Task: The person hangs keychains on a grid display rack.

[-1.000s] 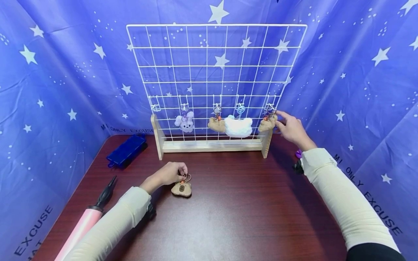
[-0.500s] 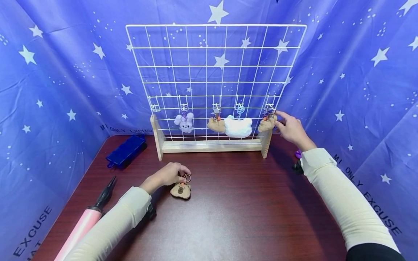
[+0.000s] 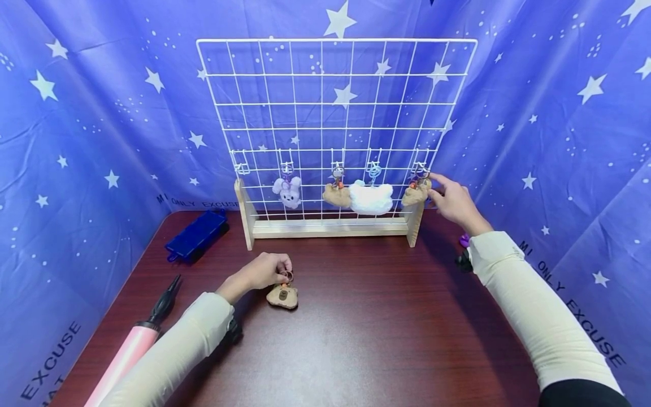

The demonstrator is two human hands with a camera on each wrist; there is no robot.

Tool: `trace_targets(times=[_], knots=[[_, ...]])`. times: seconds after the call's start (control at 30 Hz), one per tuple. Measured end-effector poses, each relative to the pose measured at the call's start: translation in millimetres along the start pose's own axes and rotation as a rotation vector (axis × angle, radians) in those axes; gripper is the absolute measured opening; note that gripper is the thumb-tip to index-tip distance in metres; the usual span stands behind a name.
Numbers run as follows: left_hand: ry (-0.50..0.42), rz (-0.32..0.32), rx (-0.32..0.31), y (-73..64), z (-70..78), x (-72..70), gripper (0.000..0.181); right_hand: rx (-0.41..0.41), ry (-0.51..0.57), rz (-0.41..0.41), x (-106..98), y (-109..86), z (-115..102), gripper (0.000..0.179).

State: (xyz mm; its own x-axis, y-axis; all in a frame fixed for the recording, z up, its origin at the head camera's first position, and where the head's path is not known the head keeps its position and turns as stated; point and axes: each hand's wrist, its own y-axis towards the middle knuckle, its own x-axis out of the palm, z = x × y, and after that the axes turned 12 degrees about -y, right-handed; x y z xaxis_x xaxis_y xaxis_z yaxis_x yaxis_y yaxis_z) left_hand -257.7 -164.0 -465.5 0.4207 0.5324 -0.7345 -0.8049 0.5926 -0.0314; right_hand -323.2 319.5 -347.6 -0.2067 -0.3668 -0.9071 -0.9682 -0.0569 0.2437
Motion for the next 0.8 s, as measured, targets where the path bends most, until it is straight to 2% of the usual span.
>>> trace_targets(times=[0.13, 0.23, 0.47, 0.67, 0.8], knots=[[-0.038, -0.030, -0.048, -2.7, 0.0, -5.2, 0.027, -0.001, 0.008, -0.002, 0, -0.1, 0, 0.051], [-0.040, -0.062, -0.040, -5.3, -1.3, -7.8, 0.036, 0.001, 0.012, -0.001, 0, -0.3, 0, 0.051], [-0.041, -0.108, -0.014, -9.0, -2.3, -10.7, 0.025, 0.004, 0.014, -0.006, 0, -0.5, 0, 0.052], [-0.014, -0.140, -0.027, -9.8, -2.6, -13.5, 0.039, 0.001, 0.013, -0.009, 0, -0.6, 0, 0.052], [-0.025, -0.150, -0.031, -11.1, -1.3, -14.5, 0.035, -0.002, 0.001, 0.000, 0, -0.8, 0, 0.052]])
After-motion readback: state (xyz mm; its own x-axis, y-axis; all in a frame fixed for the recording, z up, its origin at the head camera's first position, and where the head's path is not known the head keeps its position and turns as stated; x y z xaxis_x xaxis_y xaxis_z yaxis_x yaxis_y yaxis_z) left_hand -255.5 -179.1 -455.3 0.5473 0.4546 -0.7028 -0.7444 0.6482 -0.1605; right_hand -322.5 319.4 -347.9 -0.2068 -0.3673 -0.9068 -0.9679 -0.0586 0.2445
